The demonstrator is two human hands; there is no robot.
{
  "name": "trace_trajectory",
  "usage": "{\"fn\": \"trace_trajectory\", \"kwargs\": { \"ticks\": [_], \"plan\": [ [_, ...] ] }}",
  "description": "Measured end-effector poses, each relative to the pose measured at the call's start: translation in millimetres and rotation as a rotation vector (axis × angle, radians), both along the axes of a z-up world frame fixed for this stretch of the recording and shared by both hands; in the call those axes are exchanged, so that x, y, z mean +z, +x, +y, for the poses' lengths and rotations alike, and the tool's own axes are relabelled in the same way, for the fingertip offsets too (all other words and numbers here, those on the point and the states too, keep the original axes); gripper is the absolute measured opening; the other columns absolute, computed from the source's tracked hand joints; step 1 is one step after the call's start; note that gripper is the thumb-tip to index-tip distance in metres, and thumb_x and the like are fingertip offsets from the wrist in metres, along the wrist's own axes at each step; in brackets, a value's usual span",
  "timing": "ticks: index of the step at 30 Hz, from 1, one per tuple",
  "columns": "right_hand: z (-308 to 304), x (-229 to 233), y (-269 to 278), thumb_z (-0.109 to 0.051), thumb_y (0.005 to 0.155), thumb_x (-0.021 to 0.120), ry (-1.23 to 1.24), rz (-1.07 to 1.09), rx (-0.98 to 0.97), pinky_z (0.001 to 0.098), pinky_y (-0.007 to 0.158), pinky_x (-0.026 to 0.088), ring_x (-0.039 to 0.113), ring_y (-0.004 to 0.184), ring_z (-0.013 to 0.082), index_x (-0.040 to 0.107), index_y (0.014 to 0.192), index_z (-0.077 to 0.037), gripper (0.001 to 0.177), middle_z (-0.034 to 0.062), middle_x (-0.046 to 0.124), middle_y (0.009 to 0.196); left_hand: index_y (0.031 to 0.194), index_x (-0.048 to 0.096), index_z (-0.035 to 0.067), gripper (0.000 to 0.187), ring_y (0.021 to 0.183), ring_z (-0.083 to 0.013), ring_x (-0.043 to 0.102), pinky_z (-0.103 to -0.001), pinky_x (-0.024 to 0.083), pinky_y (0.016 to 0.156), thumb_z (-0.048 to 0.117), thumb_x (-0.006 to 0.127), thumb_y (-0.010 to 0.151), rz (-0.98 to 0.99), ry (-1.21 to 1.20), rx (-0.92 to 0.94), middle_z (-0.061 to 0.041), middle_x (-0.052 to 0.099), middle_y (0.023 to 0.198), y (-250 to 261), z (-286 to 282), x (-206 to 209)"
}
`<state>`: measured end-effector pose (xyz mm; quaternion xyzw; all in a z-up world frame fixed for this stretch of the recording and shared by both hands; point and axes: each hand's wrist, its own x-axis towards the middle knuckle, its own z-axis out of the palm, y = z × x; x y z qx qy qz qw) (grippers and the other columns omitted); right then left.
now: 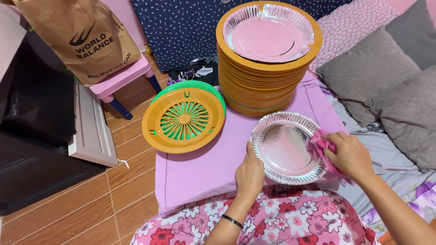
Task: The person wipes the interior and exterior of yellow and green plastic trays with a pink cloth, then places each cleaned tray into a silver foil dish. The person repeats this process for multiple trays, stacking them in the foil dish.
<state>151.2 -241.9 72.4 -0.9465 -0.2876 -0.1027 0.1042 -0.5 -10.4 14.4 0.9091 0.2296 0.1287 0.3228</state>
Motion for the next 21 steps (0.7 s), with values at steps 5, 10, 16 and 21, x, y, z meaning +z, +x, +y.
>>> {"fn": "trace_trajectory", "kwargs": {
  "ticks": [5, 10, 16, 21],
  "plan": [
    [61.3, 22.3, -19.0, -0.015, 0.078, 0.077, 0.257, -0.224, 0.064, 0.0449, 0.08, 0.052, 0.065, 0.085, 0.0328, 0.073, 0.11, -0.012, 0.033, 0.0099, 0.069, 0.093, 0.153, 0.034, -0.001, 0.062, 0.064, -0.0297, 0.067, -0.042, 0.054, 0.062, 0.025, 0.056, 0.101, -0.115, -0.416, 0.031, -0.018, 0.072, 0.077, -13.7, 30.6, 0.6],
    [144.7, 23.6, -83.1, -0.016, 0.07, 0.078, 0.405, -0.145, 0.503, 0.0433, 0.08, 0.053, 0.066, 0.09, 0.0308, 0.07, 0.103, -0.011, 0.034, 0.0087, 0.07, 0.099, 0.118, 0.067, 0.006, 0.027, 0.068, -0.0181, 0.068, -0.036, 0.056, 0.065, 0.017, 0.067, 0.093, -0.483, -0.366, 0.312, -0.007, 0.072, 0.088, -60.6, 115.0, 1.0],
    [210.9, 6.4, -137.1, -0.025, 0.076, 0.079, 0.264, 0.066, 0.713, 0.048, 0.097, 0.046, 0.06, 0.11, 0.032, 0.071, 0.109, -0.013, 0.036, 0.0112, 0.065, 0.114, 0.078, 0.059, 0.003, 0.042, 0.071, -0.0262, 0.053, -0.039, 0.047, 0.069, 0.038, 0.074, 0.095, -0.252, -0.385, 0.727, -0.015, 0.059, 0.074, -90.2, 197.2, -2.0],
    [162.3, -9.4, -92.8, -0.038, 0.07, 0.086, 0.369, 0.193, 0.553, 0.0519, 0.1, 0.039, 0.053, 0.117, 0.0421, 0.073, 0.122, -0.013, 0.059, 0.0217, 0.06, 0.13, 0.091, 0.055, 0.0, 0.053, 0.071, -0.0189, 0.057, -0.034, 0.048, 0.065, 0.04, 0.089, 0.085, -0.477, -0.038, 0.848, -0.012, 0.06, 0.082, -93.3, 247.8, -21.0]
  ]
}}
